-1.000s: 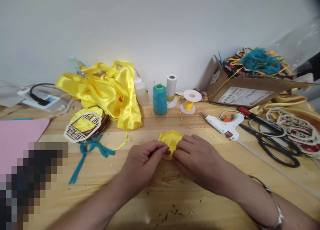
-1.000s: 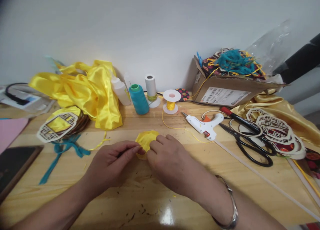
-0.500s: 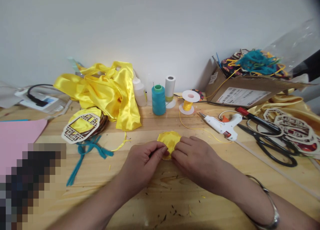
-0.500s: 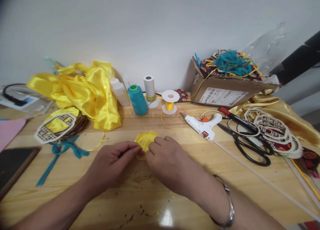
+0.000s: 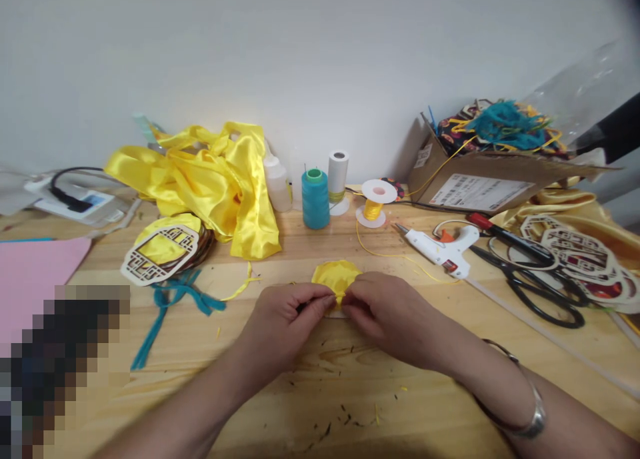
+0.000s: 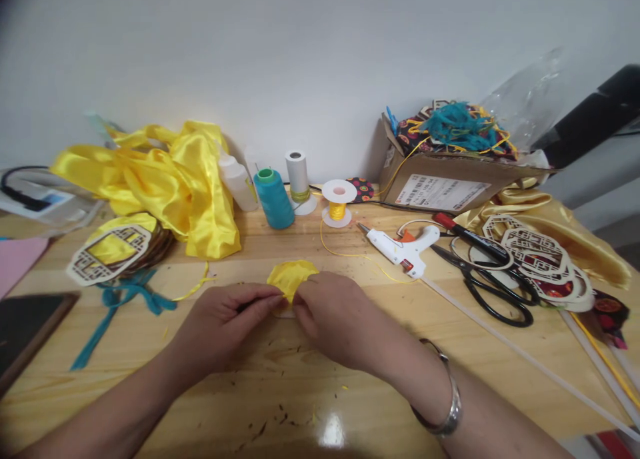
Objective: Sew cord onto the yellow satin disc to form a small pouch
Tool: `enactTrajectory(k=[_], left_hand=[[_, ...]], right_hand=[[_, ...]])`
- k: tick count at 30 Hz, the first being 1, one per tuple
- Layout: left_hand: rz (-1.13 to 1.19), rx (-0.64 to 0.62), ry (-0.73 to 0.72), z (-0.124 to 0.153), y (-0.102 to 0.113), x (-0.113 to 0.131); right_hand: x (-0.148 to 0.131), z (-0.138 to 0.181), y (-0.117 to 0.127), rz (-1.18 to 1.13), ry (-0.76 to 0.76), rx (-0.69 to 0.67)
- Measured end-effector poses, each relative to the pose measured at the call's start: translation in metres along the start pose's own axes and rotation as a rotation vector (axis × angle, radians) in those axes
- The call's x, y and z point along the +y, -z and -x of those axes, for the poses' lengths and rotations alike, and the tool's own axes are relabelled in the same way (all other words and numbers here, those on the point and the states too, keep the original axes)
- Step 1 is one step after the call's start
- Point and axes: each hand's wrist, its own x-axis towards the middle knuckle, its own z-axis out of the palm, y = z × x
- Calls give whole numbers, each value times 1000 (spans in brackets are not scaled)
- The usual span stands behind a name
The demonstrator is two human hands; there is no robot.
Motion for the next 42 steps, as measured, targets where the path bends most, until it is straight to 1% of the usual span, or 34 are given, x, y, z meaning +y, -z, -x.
enactTrajectory(k=[4,8,20,26,35,42], left_hand=[[13,17,21,-1,0,0],[13,14,7,-2,-1,-2],[-62,1,-17,-3,-1,-4],[-226,-53,-61,-3,1,-2],[-312,-122,-71,-3,4,0],[-351,-111,-99,-3,2,-1]], right_hand=[[0,0,-2,-69,-79,4],[0,-1,-4,-99,-136,24],[-3,0,-3,-124,-154,50],[-2,-2,-4,-130,-163,41],[-3,0,-4,-130,-163,30],[-3,-2,-4,-128,-160,47]])
